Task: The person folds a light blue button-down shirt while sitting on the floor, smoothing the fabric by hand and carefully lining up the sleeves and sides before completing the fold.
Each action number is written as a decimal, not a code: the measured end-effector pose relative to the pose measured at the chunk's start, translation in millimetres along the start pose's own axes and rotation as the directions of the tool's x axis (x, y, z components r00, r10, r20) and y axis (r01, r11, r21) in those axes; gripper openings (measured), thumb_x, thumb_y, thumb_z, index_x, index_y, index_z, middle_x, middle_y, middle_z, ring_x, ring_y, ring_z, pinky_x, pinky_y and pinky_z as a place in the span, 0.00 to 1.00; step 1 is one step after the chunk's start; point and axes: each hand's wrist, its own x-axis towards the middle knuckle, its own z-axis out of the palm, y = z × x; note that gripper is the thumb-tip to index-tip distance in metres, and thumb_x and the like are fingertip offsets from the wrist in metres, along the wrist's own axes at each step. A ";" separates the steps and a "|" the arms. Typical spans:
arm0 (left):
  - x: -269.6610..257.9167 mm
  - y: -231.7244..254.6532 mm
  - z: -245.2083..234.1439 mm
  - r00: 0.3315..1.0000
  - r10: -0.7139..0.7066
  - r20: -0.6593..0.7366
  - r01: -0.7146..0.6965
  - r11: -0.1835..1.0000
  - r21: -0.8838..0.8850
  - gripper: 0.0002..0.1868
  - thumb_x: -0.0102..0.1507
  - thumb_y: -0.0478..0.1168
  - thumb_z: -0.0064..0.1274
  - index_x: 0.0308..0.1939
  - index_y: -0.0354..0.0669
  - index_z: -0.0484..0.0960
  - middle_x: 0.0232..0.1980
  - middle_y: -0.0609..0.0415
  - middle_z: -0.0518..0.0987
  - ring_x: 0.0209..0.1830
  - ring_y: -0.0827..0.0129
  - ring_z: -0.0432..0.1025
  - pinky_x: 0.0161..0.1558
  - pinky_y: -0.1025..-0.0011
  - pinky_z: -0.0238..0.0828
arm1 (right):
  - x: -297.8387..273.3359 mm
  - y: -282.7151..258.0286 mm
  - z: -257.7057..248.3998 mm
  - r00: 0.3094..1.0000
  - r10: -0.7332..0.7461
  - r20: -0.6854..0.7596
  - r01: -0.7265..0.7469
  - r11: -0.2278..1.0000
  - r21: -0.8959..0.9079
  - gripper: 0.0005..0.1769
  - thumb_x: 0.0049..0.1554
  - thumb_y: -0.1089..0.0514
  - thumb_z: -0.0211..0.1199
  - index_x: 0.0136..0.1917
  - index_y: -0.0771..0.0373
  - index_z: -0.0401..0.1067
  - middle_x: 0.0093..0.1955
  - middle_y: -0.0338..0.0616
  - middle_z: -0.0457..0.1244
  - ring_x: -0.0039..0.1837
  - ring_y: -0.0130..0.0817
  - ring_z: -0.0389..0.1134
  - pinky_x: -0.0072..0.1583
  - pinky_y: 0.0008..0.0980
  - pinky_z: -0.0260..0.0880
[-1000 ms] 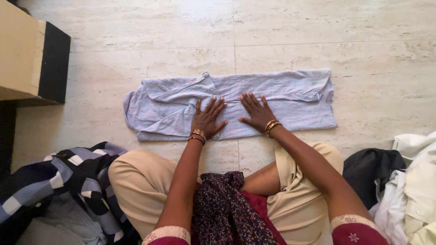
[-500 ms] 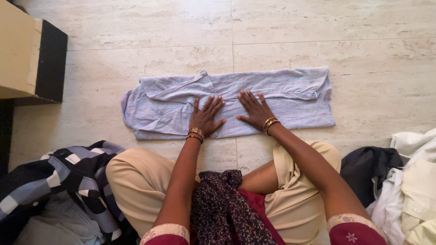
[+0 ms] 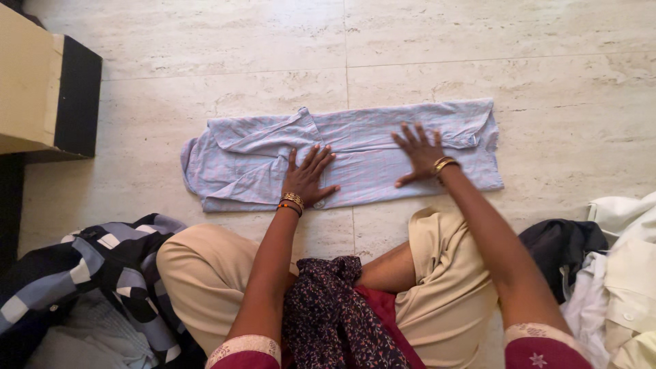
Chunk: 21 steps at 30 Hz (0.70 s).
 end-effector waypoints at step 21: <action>1.9 1.4 -0.5 0.997 -0.028 0.066 0.026 0.999 0.030 0.46 0.61 0.75 0.43 0.78 0.62 0.58 0.83 0.67 0.52 0.83 0.72 0.41 0.77 0.42 0.21 | 13.6 19.5 40.6 0.686 0.199 -0.700 -0.150 0.980 0.131 0.40 0.71 0.33 0.43 0.85 0.60 0.51 0.86 0.48 0.48 0.86 0.43 0.45 0.77 0.72 0.36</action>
